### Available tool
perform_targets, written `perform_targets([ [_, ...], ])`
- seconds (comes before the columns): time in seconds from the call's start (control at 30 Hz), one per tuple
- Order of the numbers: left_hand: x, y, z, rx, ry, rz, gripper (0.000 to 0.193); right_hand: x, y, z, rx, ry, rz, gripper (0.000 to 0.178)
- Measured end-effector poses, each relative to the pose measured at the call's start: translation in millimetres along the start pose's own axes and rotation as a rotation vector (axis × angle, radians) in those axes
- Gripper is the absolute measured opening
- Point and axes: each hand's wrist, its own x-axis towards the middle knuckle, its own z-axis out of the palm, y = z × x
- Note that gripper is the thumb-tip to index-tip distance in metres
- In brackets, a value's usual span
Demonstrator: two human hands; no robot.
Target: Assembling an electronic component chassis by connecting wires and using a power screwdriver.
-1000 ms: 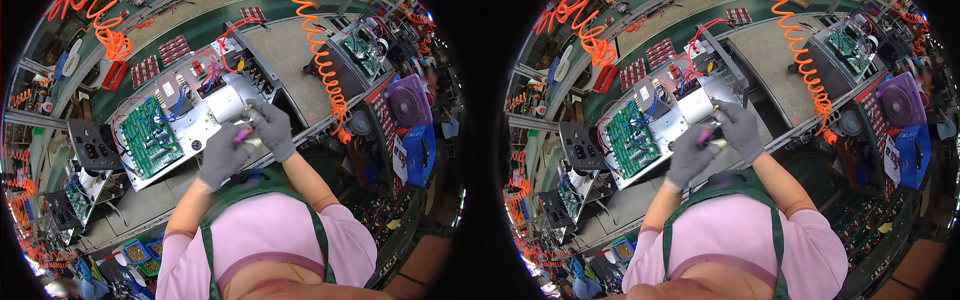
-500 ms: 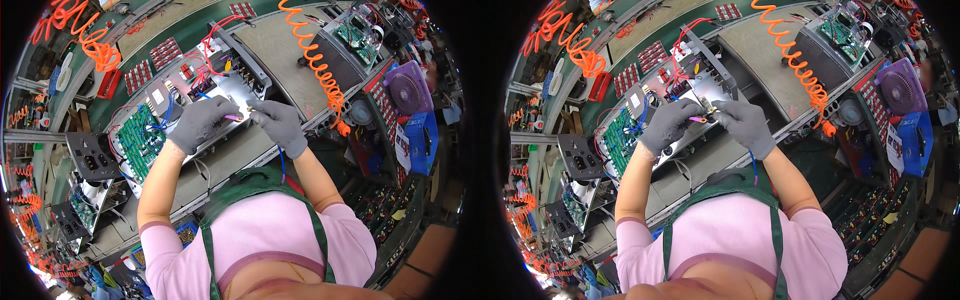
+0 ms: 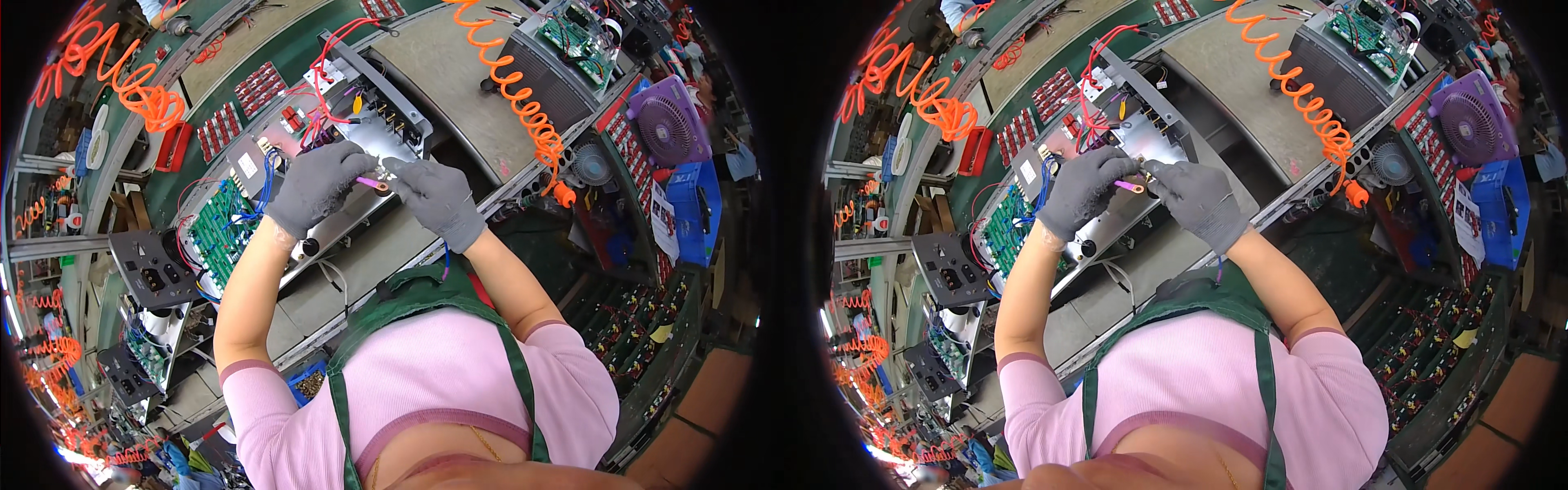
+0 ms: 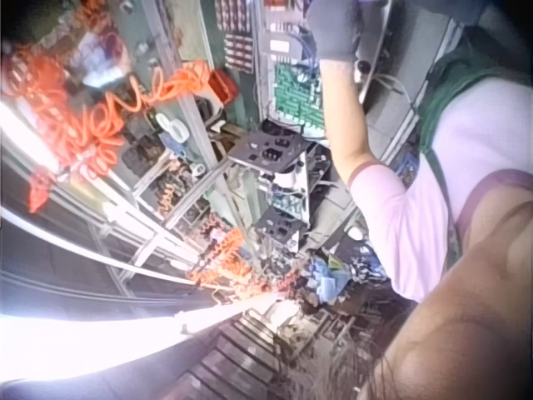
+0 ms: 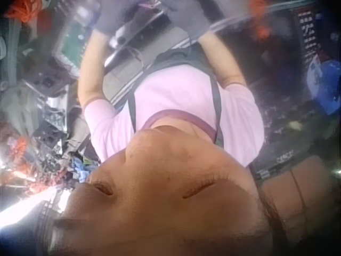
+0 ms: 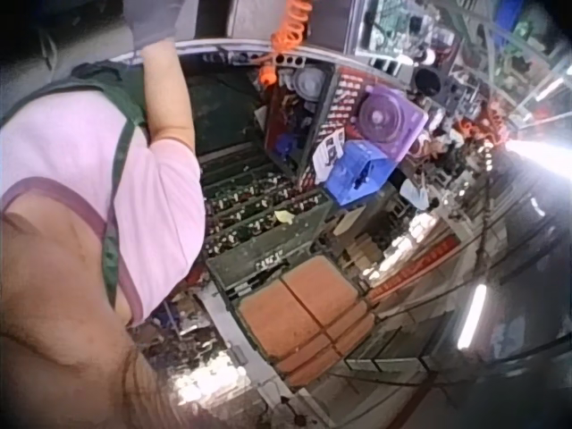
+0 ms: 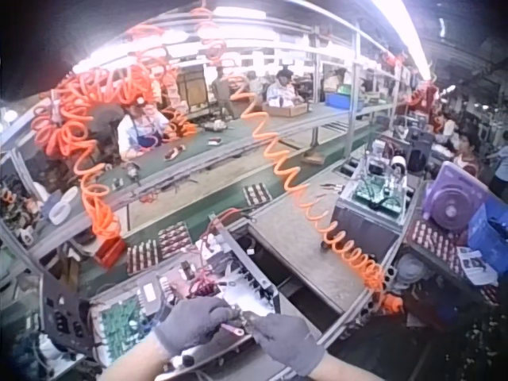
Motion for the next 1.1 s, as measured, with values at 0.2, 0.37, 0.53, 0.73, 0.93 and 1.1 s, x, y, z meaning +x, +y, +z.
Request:
perform_targets([
  [0.2, 7, -4, -1, -0.011, -0.042, 0.018, 0.049, -8, 4, 12, 0.035, 0.093, 0.106, 0.028],
  [0.37, 9, -4, -1, 0.014, -0.030, 0.045, 0.041, -9, 13, 16, -0.007, 0.073, 0.008, 0.029],
  [0.53, 11, -3, -6, 0.026, -0.095, -0.006, 0.047, -5, 8, 14, 0.037, 0.068, 0.012, 0.027],
  [0.73, 16, -6, -2, 0.105, -0.086, 0.001, 0.038, -7, 15, 27, 0.005, 0.125, 0.053, 0.023],
  [0.93, 20, -10, 0, 0.102, -0.055, -0.043, 0.033, -8, 18, 39, -0.210, 0.108, 0.013, 0.020],
  [1.1, 30, -10, -5, 0.021, -0.045, -0.268, 0.028, -6, 27, 50, -0.084, 0.179, 0.023, 0.020],
])
